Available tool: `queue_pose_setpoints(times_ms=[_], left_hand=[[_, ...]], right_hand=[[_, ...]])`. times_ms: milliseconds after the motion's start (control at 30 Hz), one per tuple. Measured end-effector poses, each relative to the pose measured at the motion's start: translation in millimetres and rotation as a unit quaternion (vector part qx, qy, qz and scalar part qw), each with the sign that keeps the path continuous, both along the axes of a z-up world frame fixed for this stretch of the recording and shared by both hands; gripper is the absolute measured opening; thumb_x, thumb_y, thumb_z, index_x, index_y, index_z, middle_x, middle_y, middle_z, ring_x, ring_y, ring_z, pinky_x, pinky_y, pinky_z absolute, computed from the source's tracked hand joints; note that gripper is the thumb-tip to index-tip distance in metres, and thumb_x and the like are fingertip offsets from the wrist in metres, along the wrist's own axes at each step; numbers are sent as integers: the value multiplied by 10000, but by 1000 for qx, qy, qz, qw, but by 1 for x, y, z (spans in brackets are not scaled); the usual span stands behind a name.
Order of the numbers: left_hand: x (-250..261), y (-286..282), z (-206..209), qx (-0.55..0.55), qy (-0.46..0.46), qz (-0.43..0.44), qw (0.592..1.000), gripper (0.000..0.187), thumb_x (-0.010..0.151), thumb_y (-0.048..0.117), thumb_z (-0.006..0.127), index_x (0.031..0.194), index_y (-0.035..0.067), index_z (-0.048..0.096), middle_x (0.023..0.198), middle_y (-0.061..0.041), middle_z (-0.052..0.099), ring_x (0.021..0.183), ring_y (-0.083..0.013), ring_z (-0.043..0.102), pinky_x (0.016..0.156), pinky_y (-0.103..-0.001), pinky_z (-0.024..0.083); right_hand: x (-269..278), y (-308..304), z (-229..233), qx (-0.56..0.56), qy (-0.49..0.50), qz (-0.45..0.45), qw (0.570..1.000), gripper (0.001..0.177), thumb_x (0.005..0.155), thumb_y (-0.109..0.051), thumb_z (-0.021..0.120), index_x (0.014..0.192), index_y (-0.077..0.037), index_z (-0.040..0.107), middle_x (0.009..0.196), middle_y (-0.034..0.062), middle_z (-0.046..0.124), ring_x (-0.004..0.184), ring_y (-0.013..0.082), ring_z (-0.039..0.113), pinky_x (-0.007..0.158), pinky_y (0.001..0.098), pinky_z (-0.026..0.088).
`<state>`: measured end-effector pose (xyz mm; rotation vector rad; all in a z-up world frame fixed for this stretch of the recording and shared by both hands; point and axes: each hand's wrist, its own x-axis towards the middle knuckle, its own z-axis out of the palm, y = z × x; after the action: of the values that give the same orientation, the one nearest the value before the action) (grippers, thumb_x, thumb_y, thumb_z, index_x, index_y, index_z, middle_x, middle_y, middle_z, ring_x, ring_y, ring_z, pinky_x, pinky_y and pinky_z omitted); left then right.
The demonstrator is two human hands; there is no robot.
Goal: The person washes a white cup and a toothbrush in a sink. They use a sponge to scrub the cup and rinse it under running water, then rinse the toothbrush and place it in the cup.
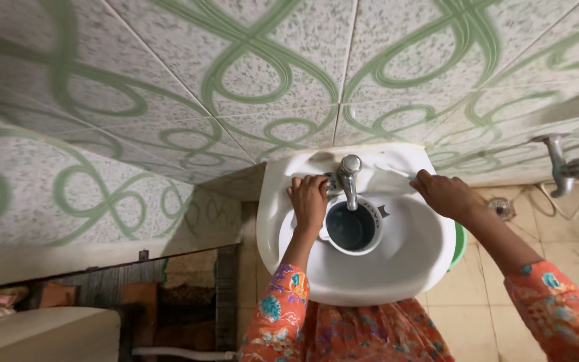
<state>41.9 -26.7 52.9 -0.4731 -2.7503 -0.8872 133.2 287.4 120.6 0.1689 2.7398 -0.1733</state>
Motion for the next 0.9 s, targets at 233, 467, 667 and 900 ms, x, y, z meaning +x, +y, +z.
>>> queue_pose_setpoints(times_ms=[233,467,667,900], left_hand=[[-18,-18,12,-15,26,16,999,383,834,318,779,1199,219,718,1009,-2,705,1019,-284,559,861,-500,383],[-19,-29,12,-38,34,14,999,326,822,344,798,1132,252,760,1077,4,723,1033,-273,573,864,-479,405],[-31,-1,-7,3,30,-18,999,133,877,290,758,984,216,784,1010,-3,742,1027,-280,587,882,-467,429],[-41,-4,-6,10,48,-53,997,78,889,253,729,925,195,767,991,22,739,1036,-262,595,868,-460,428]], right_hand=[[-9,-4,14,-164,150,11,975,539,916,-262,641,1444,-207,549,1073,171,690,859,415,694,705,521,569],[-5,10,23,-44,119,69,989,516,956,-232,579,1434,-427,582,974,44,710,796,273,723,713,410,599],[-41,-15,-4,-93,112,93,985,474,1005,-250,520,1448,-415,544,1011,81,708,840,314,713,731,439,586],[-22,8,15,46,-42,31,998,703,990,-76,438,1547,-500,370,1147,95,702,908,301,745,770,432,616]])
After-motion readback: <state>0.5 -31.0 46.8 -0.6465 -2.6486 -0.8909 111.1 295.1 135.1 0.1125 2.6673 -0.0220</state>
